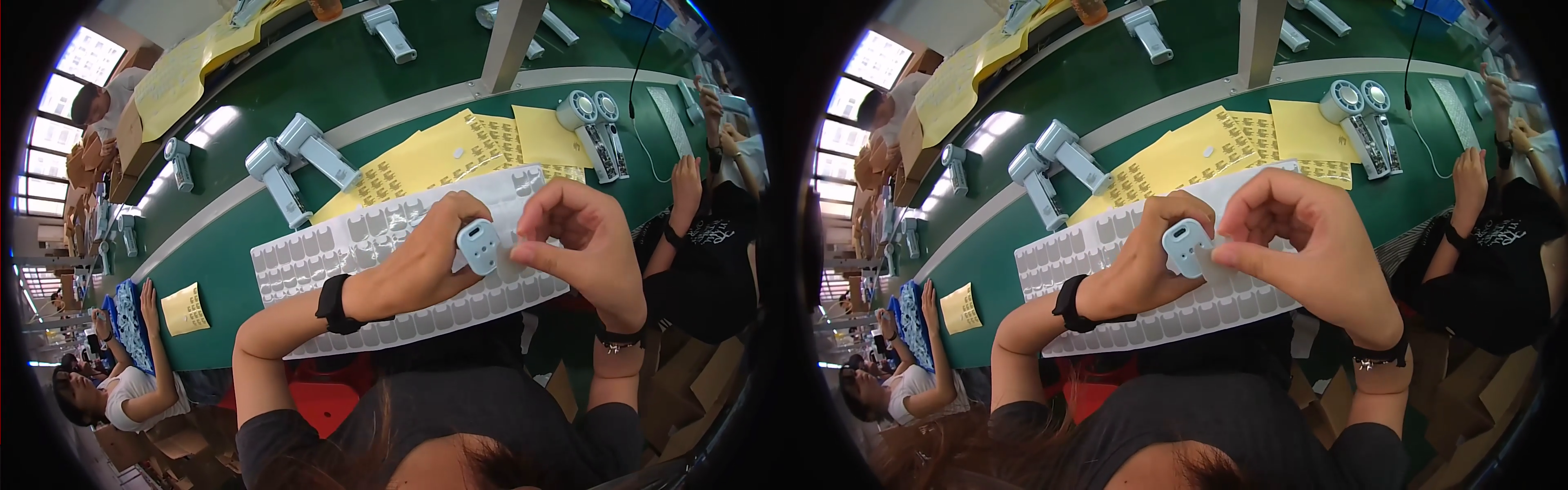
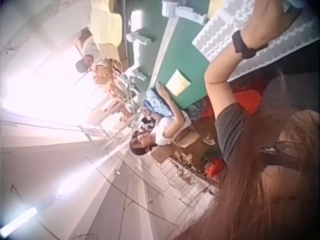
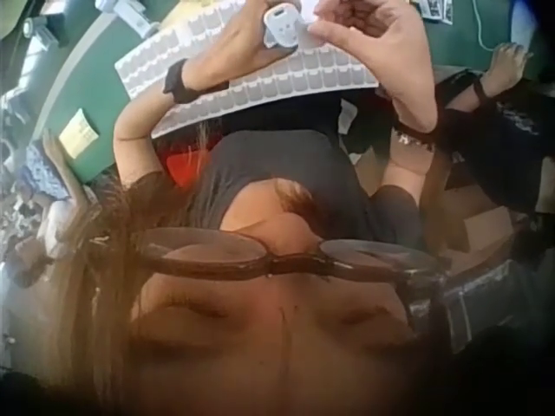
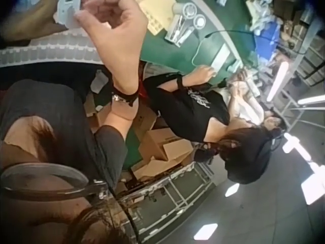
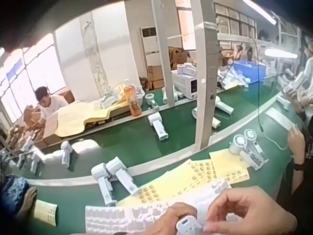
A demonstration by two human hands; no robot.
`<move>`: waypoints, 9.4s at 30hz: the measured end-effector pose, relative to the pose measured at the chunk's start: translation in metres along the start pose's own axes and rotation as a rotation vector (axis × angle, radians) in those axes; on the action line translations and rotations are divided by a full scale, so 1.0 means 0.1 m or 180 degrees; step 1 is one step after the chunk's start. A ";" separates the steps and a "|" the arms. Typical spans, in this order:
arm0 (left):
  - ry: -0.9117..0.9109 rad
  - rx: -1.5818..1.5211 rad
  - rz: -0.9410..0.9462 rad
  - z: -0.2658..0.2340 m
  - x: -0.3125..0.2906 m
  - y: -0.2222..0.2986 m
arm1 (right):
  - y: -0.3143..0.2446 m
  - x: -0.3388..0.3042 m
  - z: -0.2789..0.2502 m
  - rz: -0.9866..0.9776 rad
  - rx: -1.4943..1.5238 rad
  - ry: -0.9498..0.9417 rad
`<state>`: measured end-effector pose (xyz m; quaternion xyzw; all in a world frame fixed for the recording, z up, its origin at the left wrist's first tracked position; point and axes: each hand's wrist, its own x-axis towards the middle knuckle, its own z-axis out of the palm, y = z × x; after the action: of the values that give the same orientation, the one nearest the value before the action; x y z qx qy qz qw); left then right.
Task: The person peels stickers from a sheet and applies them to the bottom of handheld fans, repeating the process for several fans. Finally, they peel a different sticker from a yellow sheet and apply it to the fans.
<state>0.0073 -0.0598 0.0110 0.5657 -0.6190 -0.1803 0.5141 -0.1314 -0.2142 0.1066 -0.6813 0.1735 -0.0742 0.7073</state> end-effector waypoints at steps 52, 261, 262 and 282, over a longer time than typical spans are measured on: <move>-0.0383 0.4741 -0.1858 -3.33 -1.33 -1.81 | 1.39 -0.22 -0.41 -0.0820 -0.2386 0.1588; 0.0916 0.2119 0.0554 -0.72 0.00 0.30 | 0.38 -0.32 0.12 -0.0719 0.0077 0.0523; 0.0881 0.2147 0.0590 -0.70 0.02 0.31 | 0.24 -0.23 0.17 -0.0739 0.0166 0.0309; 0.0574 0.2162 0.0464 -0.60 0.05 0.47 | -0.04 0.16 0.47 -0.1062 -0.0378 0.0357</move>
<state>0.0339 -0.0289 0.0755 0.6723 -0.6345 0.1235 0.3608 -0.0997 -0.1759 0.1083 -0.7359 0.1012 -0.2180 0.6330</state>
